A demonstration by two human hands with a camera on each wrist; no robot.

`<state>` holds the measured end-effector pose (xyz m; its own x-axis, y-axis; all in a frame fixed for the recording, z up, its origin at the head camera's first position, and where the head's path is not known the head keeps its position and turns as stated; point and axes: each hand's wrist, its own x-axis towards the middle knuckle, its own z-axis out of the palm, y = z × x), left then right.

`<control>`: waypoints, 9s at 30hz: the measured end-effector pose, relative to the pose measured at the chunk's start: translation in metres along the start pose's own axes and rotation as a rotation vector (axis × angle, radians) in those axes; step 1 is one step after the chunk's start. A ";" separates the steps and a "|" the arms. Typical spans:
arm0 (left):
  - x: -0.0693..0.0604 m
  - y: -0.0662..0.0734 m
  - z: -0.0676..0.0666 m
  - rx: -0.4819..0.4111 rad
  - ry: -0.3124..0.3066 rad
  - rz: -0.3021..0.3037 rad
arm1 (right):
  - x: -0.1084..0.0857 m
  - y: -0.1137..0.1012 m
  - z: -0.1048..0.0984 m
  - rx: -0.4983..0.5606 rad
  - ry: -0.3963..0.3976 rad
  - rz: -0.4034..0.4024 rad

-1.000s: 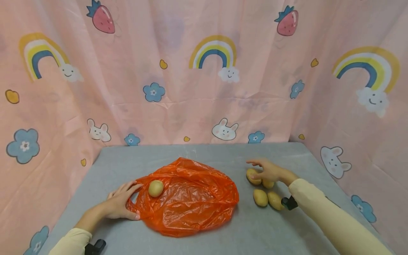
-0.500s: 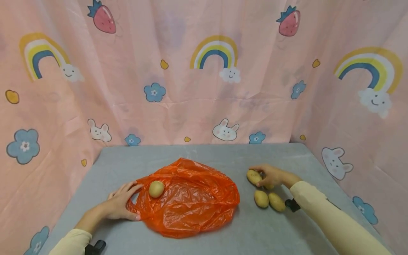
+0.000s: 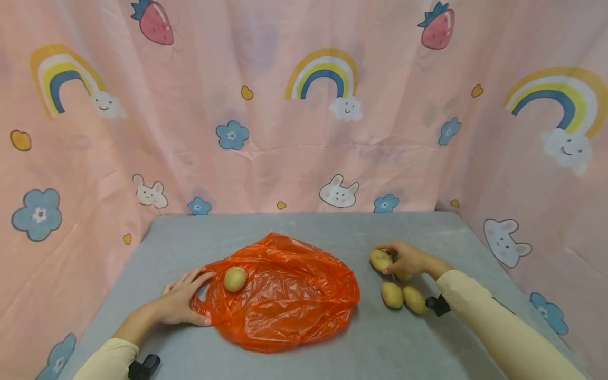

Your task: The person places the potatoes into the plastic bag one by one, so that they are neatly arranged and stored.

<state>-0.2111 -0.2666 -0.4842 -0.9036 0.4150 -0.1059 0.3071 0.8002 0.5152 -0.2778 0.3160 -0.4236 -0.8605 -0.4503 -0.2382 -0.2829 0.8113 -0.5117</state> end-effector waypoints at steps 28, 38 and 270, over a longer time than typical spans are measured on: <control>-0.002 0.008 -0.006 -0.005 -0.022 -0.011 | -0.001 -0.058 -0.013 0.236 0.173 -0.071; -0.003 0.013 -0.007 0.005 -0.024 0.008 | 0.001 -0.091 0.000 0.267 0.186 -0.123; 0.001 -0.003 0.002 -0.007 -0.009 -0.007 | -0.031 -0.018 0.001 0.382 0.248 0.100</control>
<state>-0.2125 -0.2674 -0.4875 -0.9030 0.4133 -0.1171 0.2987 0.8000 0.5203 -0.2455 0.3151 -0.4080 -0.9641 -0.2367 -0.1206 -0.0577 0.6298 -0.7746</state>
